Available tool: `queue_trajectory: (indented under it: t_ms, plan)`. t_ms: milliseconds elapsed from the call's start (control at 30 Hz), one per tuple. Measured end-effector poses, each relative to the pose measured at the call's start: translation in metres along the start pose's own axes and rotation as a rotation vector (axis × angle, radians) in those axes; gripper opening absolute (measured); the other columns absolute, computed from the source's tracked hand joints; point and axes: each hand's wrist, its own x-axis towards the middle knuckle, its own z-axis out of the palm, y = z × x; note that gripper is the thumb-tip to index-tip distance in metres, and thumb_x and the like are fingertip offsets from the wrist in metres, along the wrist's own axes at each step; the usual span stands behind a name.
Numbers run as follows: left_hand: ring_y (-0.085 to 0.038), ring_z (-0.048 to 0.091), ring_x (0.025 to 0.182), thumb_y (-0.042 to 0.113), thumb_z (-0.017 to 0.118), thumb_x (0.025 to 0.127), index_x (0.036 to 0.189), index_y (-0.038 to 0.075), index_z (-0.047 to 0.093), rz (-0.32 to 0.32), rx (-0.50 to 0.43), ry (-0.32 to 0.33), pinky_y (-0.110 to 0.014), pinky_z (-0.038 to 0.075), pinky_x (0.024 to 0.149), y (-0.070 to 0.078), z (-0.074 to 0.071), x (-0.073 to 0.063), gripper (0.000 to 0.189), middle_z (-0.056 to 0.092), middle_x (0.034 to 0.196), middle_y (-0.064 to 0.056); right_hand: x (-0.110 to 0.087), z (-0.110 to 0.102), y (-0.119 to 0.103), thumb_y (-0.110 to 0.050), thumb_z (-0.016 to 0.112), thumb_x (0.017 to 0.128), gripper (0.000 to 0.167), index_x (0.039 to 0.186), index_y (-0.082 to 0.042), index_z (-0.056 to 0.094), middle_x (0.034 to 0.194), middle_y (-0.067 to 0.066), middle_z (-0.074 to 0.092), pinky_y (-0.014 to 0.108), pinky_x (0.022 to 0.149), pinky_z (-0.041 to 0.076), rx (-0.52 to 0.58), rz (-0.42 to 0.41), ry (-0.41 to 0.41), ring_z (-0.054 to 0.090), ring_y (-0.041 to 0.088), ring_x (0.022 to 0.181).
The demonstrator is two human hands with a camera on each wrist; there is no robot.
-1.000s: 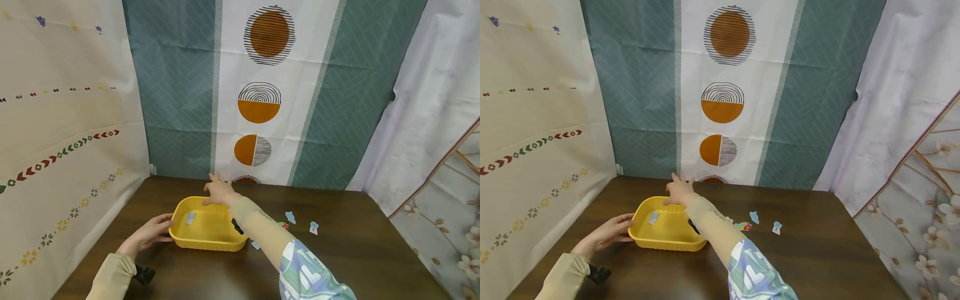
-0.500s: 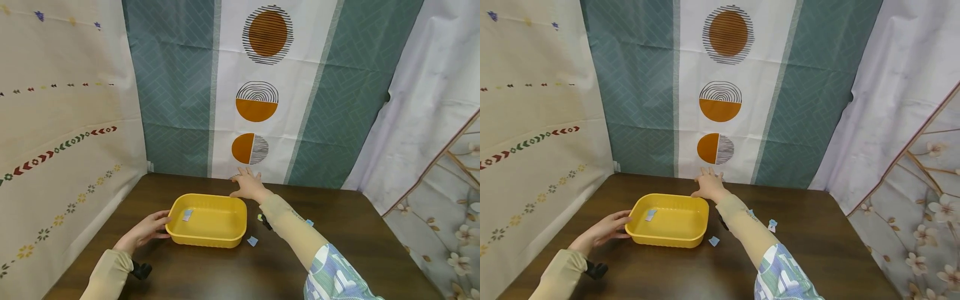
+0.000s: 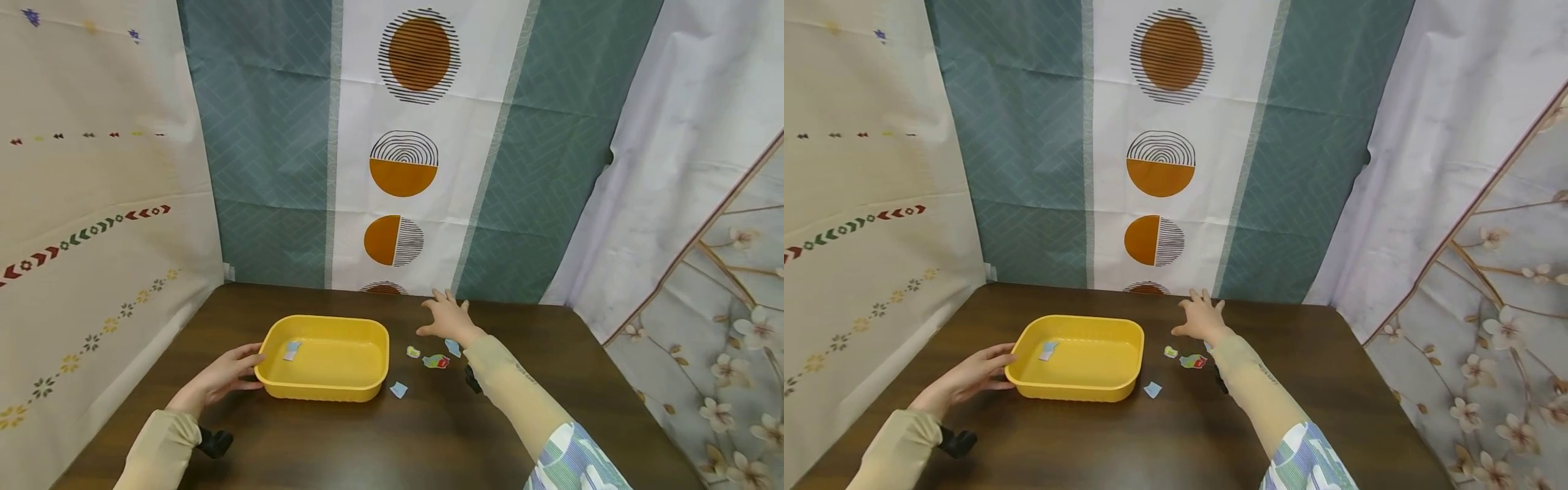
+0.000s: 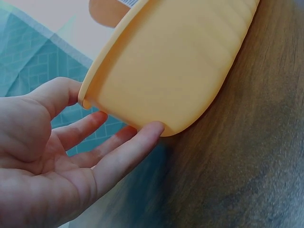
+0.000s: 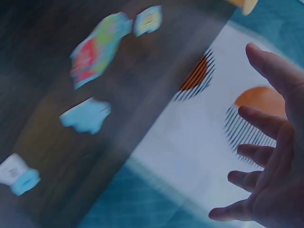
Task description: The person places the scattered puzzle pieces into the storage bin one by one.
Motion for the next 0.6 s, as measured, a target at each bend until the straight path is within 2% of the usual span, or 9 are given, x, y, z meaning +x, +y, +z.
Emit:
queue_trajectory:
  t_ms: [367, 600]
  plan:
    - [-0.026, 0.063, 0.109, 0.022, 0.044, 0.105, 0.150, -0.014, 0.006, -0.005, -0.006, -0.013, -0.045, 0.057, 0.090, -0.002, 0.002, -0.003, 0.070, 0.026, 0.145, -0.041, -0.040, 0.013, 0.083, -0.033, 0.077, 0.084, 0.065, 0.135, -0.001, 0.055, 0.156, 0.030, 0.024, 0.085, 0.101, 0.011, 0.056, 0.091, 0.001, 0.014, 0.056, 0.142]
    - [-0.027, 0.062, 0.111, 0.022, 0.043, 0.106, 0.150, -0.015, 0.005, -0.001, 0.004, -0.016, -0.046, 0.058, 0.090, 0.001, 0.001, -0.001, 0.069, 0.021, 0.147, -0.042, -0.062, 0.024, 0.119, -0.032, 0.079, 0.082, 0.063, 0.131, 0.002, 0.058, 0.153, 0.034, 0.027, 0.087, 0.098, 0.013, 0.044, 0.154, -0.048, 0.016, 0.059, 0.140]
